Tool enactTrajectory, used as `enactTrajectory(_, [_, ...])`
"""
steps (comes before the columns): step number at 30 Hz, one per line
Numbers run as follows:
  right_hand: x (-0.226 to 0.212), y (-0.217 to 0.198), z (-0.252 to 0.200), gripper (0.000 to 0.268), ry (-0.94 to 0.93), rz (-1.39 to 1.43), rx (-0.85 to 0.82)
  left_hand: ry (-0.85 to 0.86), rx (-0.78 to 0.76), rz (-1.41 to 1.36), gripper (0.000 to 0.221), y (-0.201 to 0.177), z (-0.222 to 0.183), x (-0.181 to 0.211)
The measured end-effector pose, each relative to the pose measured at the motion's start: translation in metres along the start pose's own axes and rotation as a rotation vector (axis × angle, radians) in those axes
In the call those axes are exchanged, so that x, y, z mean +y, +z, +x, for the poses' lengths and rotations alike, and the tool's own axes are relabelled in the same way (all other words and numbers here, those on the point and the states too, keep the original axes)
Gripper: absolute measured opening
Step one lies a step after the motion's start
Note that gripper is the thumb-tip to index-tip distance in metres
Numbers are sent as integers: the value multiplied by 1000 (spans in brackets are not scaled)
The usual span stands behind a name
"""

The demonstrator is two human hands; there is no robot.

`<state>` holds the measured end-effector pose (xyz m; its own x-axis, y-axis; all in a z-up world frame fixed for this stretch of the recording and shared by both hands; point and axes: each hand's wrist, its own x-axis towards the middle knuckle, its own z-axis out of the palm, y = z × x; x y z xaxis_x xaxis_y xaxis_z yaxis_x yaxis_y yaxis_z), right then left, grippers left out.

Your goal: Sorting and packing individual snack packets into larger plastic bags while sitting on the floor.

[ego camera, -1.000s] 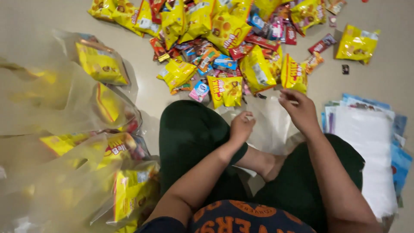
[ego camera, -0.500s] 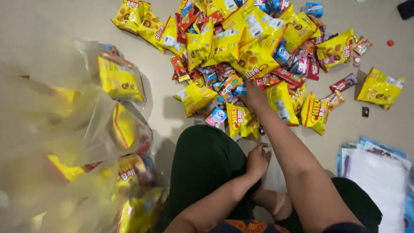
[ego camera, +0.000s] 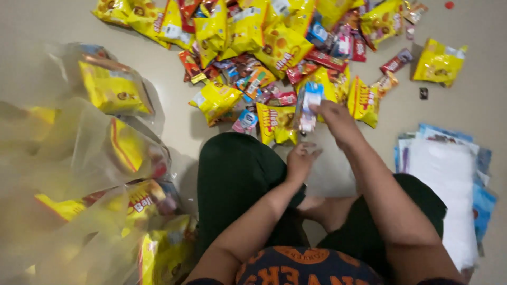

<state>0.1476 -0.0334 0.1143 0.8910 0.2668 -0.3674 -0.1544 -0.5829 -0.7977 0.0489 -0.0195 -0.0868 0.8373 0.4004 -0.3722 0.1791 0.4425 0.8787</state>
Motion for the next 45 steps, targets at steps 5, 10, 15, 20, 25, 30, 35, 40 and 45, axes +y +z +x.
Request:
enactTrajectory(5, [29,-23,-100,65,-126,22,7,94,-70,-321,35,4,-36,39])
enactTrajectory(10, [94,-46,-118,77,49,36,-5,323,-209,27,74,-3,-40,9])
enactTrajectory(15, [104,-66,-143,68,109,-39,51,52,-61,229,33,1,-54,16])
enactTrajectory(20, [138,-60,-132,75,54,-194,66,57,-12,300,39,18,-80,32])
enactTrajectory(25, [158,-40,-118,74,87,-368,37,64,86,398,40,23,-88,9])
enactTrajectory(30, [197,-24,-101,74,133,-557,-86,25,65,370,36,21,-84,-25])
enactTrajectory(35, [245,-31,-68,41,-6,-521,6,89,51,411,38,17,-80,-6])
enactTrajectory(40, [182,-71,-117,35,-79,-439,100,182,-36,407,34,15,-59,19])
enactTrajectory(45, [126,-109,-176,26,-286,-579,229,297,-377,556,31,40,-49,109])
